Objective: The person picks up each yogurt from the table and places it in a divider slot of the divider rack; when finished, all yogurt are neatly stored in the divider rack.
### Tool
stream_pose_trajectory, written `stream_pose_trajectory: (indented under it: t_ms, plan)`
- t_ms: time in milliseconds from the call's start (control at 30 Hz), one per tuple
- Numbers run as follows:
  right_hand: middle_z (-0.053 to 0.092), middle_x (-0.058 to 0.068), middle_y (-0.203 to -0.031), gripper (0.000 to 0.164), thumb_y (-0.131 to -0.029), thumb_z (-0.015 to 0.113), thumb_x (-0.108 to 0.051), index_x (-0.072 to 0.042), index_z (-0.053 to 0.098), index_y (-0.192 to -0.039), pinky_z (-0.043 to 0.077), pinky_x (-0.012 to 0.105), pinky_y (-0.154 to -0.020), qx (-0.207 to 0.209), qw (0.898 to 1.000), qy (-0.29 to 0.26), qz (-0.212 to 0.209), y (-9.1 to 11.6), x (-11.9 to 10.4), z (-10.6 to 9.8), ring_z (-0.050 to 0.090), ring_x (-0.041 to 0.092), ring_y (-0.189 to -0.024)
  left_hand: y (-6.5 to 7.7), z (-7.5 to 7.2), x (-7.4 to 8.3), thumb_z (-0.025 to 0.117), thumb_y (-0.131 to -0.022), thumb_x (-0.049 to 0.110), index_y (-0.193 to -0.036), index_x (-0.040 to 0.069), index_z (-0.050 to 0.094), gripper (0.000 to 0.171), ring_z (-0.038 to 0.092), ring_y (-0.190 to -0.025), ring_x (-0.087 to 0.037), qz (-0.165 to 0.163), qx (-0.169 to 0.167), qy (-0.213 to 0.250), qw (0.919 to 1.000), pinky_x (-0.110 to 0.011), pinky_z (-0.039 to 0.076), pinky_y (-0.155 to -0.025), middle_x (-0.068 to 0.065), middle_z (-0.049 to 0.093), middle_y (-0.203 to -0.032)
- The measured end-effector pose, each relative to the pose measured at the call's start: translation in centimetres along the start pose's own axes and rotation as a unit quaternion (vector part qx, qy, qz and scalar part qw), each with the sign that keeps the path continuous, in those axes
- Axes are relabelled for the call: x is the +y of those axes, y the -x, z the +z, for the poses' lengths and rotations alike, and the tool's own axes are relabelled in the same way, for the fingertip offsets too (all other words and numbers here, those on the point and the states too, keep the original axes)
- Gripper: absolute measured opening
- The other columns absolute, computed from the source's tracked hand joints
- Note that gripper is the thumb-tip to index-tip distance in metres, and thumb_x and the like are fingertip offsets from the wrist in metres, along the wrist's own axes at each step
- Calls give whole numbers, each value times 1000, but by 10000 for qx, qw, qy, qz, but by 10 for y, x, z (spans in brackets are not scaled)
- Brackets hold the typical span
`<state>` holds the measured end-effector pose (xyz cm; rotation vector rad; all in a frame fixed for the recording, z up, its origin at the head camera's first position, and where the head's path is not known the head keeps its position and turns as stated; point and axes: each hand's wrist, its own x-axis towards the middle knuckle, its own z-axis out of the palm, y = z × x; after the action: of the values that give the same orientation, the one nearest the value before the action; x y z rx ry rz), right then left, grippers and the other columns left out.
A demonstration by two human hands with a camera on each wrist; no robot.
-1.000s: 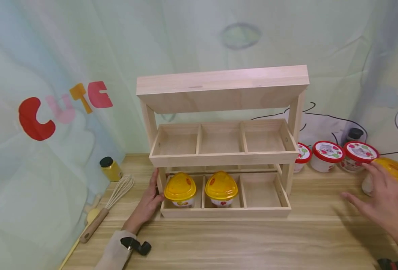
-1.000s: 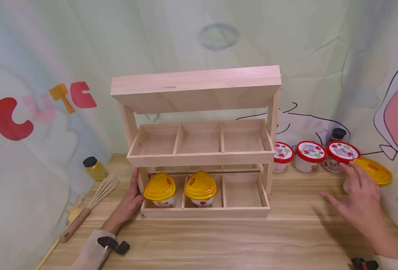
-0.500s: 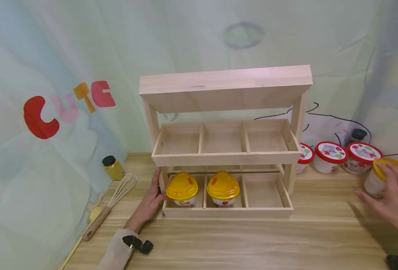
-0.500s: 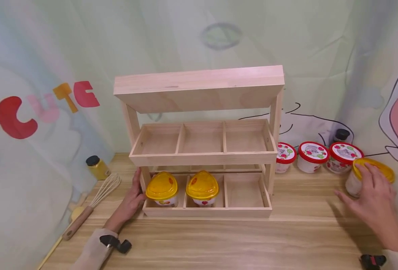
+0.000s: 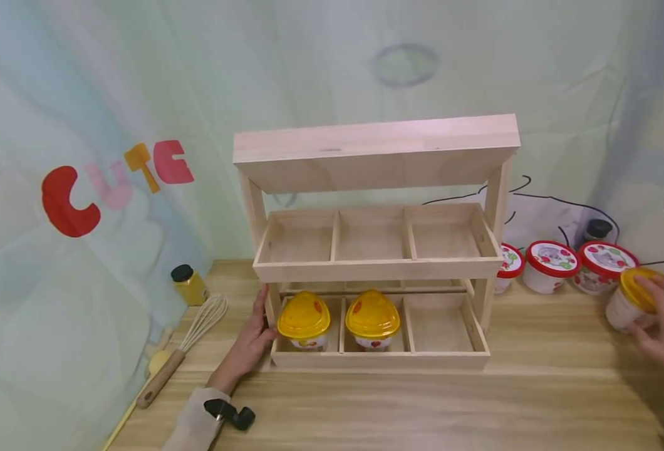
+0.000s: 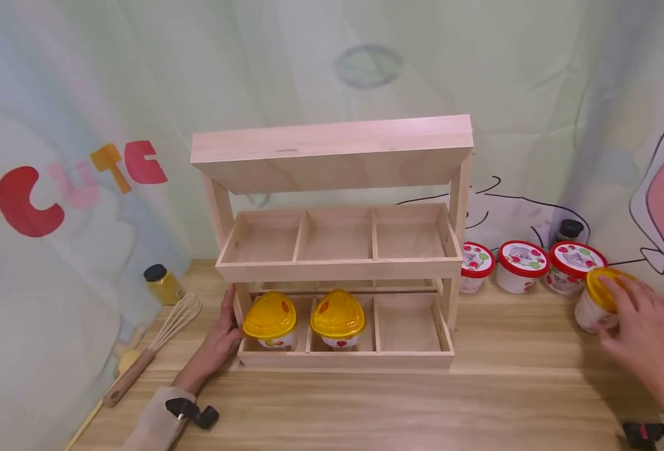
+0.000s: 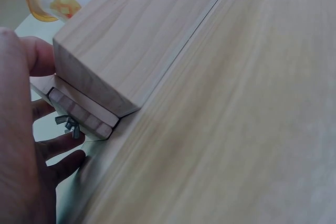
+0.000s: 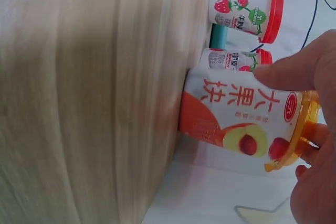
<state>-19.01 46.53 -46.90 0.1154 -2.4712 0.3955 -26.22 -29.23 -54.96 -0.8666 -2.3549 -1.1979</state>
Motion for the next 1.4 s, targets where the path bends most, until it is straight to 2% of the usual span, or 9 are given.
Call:
stream_pose_trajectory:
  t_ms: [67,167,300,467,633,833,967,1167,1400]
  plan:
    - [29,40,-164,106,-70,70,17,-3,30,-165,7,60,-137,-40,10000,75,49,3,3,2,25,60,-154,-1,0,5,60,-107,26,-174,16,6,87,36,-159,-17,98,23,-35,9999,-24,28,-127,-13,22,-181]
    - [30,43,-162,107,-66,59,24,-3,31,-166,11,65,-134,-126,9997,-77,193,4,5,2,28,64,-146,-5,-1,22,60,-105,20,-173,12,8,86,39,-157,-20,242,96,-54,9996,-20,28,-126,-32,27,-174]
    - [31,44,-153,102,-78,52,29,-8,27,-169,14,71,-130,-528,9973,82,513,0,6,-3,29,62,-137,-8,-3,35,62,-103,18,-173,11,9,88,35,-155,-10,100,93,-52,9999,-9,21,-121,-40,29,-169]
    - [38,40,-124,106,-76,64,31,-11,34,-168,27,70,-121,-282,9990,295,169,-6,8,-4,36,57,-114,-3,1,16,63,-104,21,-173,13,9,88,39,-156,-14,106,148,-41,9998,-14,25,-123,-23,29,-176]
    - [37,37,-120,109,-77,68,30,-15,32,-169,29,68,-115,-239,9990,366,115,-5,7,-5,35,56,-112,2,5,-3,63,-105,23,-173,13,8,88,41,-157,-23,273,138,-119,9995,-21,29,-126,-17,27,-178]
    - [38,36,-115,103,-78,72,28,-12,37,-167,31,64,-99,-104,9992,387,64,-6,4,-2,36,53,-107,6,4,-19,66,-101,13,-174,13,5,95,32,-160,-9,-83,-46,-52,9999,-15,21,-127,-11,23,-181]
    - [38,37,-116,101,-77,73,29,-9,40,-164,30,66,-99,75,9993,349,125,-5,2,1,36,54,-107,5,3,-21,65,-101,10,-173,11,3,95,31,-161,-13,-236,-151,-55,9996,-13,19,-126,-12,21,-181]
    - [37,40,-122,103,-77,70,31,-10,37,-166,31,71,-103,144,9991,281,286,-2,-2,5,36,58,-112,3,2,-17,62,-107,22,-173,11,3,90,30,-161,-12,-164,-180,24,9997,-13,19,-126,-14,22,-180]
    - [32,44,-142,92,-85,61,31,-5,36,-165,24,69,-128,115,9987,-6,486,1,-9,3,31,61,-130,2,1,-9,61,-107,25,-173,13,3,88,32,-161,-12,-27,-127,13,9999,-20,22,-128,-12,21,-181]
